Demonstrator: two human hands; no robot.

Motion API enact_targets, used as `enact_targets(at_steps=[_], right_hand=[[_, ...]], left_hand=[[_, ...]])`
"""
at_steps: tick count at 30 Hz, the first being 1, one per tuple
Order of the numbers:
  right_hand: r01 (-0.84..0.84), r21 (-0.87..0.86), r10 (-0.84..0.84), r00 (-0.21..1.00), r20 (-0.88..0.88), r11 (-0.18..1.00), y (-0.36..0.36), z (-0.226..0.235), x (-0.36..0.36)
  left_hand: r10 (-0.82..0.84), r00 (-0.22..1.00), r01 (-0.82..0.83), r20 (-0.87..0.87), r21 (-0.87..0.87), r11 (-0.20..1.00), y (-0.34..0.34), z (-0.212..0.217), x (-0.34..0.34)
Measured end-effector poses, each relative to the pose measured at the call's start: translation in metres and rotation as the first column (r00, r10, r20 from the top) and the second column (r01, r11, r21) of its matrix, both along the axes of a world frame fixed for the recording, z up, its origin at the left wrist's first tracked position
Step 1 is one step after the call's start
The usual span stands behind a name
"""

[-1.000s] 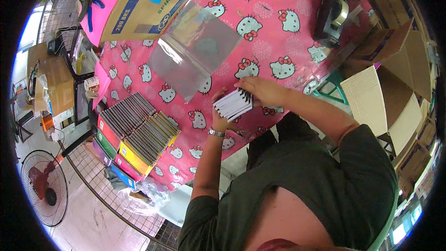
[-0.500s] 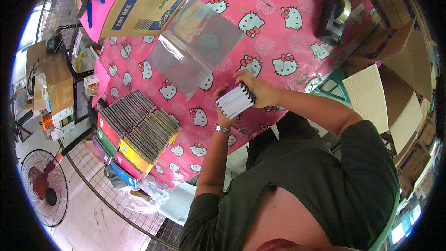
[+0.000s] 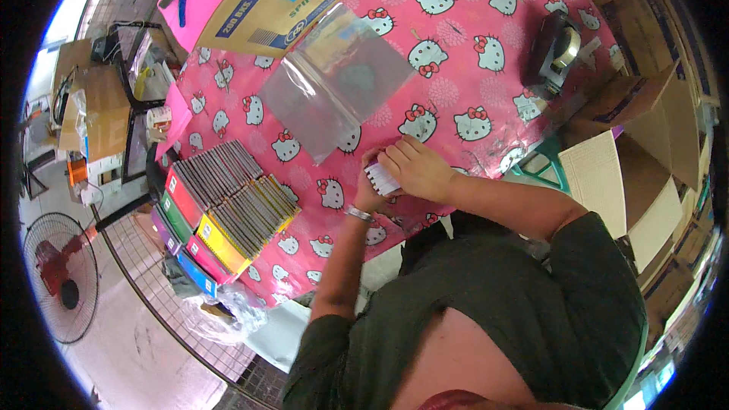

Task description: The person places small colorful spiral-bound notepads into clear plastic bags by hand and then puts the bagged pads into a cardboard box.

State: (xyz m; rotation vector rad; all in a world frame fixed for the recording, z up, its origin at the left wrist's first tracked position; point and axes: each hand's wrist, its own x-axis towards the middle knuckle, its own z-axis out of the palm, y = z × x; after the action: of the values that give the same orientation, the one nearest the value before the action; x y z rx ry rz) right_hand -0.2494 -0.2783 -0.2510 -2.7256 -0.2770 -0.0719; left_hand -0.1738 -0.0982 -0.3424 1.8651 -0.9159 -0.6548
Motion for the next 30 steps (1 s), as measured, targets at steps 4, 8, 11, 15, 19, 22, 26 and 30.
enact_targets(at_steps=[4,8,11,15,19,22,26,30], right_hand=[[0.052,0.121,-0.047,0.998,-0.05,0.991,-0.022,0.012,-0.003],[0.225,0.09,-0.216,0.971,-0.097,0.97,-0.053,0.042,-0.03],[0.365,0.054,-0.365,0.931,-0.018,0.929,-0.079,0.058,-0.057],[0.529,-0.017,-0.529,0.849,-0.012,0.849,-0.11,0.065,-0.078],[0.719,0.113,-0.728,0.682,0.077,0.686,-0.146,0.063,-0.079],[0.769,0.228,-0.801,0.591,0.099,0.596,-0.167,0.079,-0.065],[0.841,0.392,-0.84,0.486,-0.243,0.373,-0.175,0.067,-0.043],[0.847,0.523,-0.613,0.463,-0.64,0.093,-0.122,0.029,0.004]], left_hand=[[0.085,0.969,-0.105,0.23,0.074,0.992,-0.017,0.036,0.07],[0.217,0.867,-0.257,0.448,0.028,0.966,-0.135,0.038,0.089],[-0.054,0.761,-0.201,0.647,0.315,0.928,-0.18,0.026,0.079],[-0.113,0.607,-0.239,0.786,0.316,0.918,-0.177,-0.001,0.075],[-0.299,0.588,0.041,0.752,0.341,0.939,-0.147,0.015,0.041],[-0.516,0.505,0.351,0.691,0.381,0.855,-0.086,0.023,0.015],[-0.723,0.408,0.534,0.558,0.496,0.685,-0.023,0.049,0.008],[-0.749,0.476,0.559,0.461,0.499,0.662,0.027,0.031,0.001]])
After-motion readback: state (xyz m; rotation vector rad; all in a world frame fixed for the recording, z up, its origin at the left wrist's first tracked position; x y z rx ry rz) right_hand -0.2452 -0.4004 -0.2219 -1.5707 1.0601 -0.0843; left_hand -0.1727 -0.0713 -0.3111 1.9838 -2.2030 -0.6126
